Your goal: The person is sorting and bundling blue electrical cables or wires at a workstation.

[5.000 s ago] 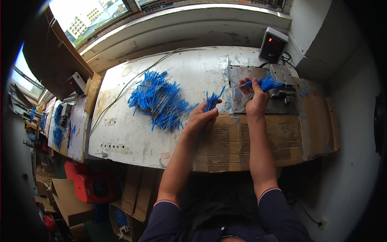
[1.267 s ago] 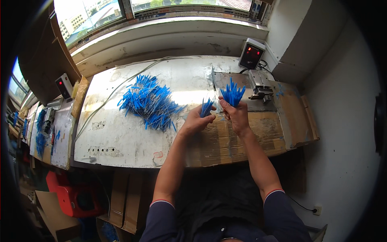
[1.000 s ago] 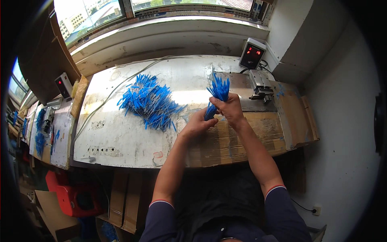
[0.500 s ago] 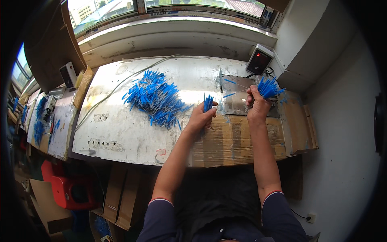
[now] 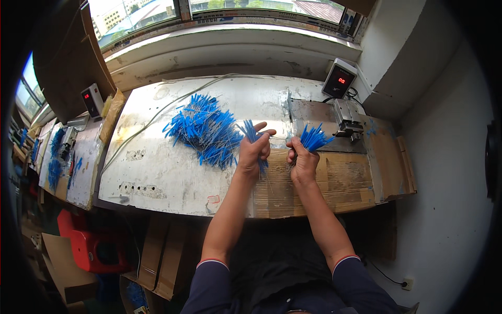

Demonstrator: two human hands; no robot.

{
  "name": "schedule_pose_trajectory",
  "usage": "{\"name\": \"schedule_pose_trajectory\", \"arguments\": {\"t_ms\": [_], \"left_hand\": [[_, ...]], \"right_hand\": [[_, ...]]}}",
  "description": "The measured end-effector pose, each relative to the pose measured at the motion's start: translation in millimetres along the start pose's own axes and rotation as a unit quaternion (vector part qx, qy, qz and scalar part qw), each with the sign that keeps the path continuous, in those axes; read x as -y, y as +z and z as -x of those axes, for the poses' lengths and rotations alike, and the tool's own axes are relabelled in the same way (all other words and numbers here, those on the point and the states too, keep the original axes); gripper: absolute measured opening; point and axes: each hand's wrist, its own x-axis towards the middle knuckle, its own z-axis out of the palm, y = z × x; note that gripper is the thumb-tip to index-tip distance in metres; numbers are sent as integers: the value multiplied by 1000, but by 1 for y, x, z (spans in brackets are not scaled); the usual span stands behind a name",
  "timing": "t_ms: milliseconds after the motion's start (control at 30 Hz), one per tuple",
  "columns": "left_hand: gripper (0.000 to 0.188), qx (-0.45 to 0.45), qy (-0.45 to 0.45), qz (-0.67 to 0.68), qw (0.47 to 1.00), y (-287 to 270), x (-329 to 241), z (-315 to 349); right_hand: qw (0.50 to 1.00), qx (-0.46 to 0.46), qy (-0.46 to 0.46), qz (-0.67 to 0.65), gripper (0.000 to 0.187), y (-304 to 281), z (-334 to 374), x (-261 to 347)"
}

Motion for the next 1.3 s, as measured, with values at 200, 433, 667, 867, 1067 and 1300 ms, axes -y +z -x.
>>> {"name": "schedule_pose_trajectory", "arguments": {"t_ms": [200,433,667,867,1067,1300], "left_hand": [[43,-69,14,-18,997,-12,-3,-4],[43,28,-41,-69,996,2,0,3],[44,-45,-35,-40,998,-2,7,-4],[42,-78,-23,94,992,-29,9,-15],[36,-44,-15,112,993,-28,9,-13],[33,-28,-2,106,994,-23,7,-10]], "right_hand": [[996,32,86,19,12,-24,-2,8],[881,210,-233,355,14,-30,-15,1],[904,231,-44,357,14,-33,-21,-8],[949,204,82,226,14,-27,13,3],[930,243,135,241,10,-19,28,0],[932,233,198,193,7,-12,32,1]]}}
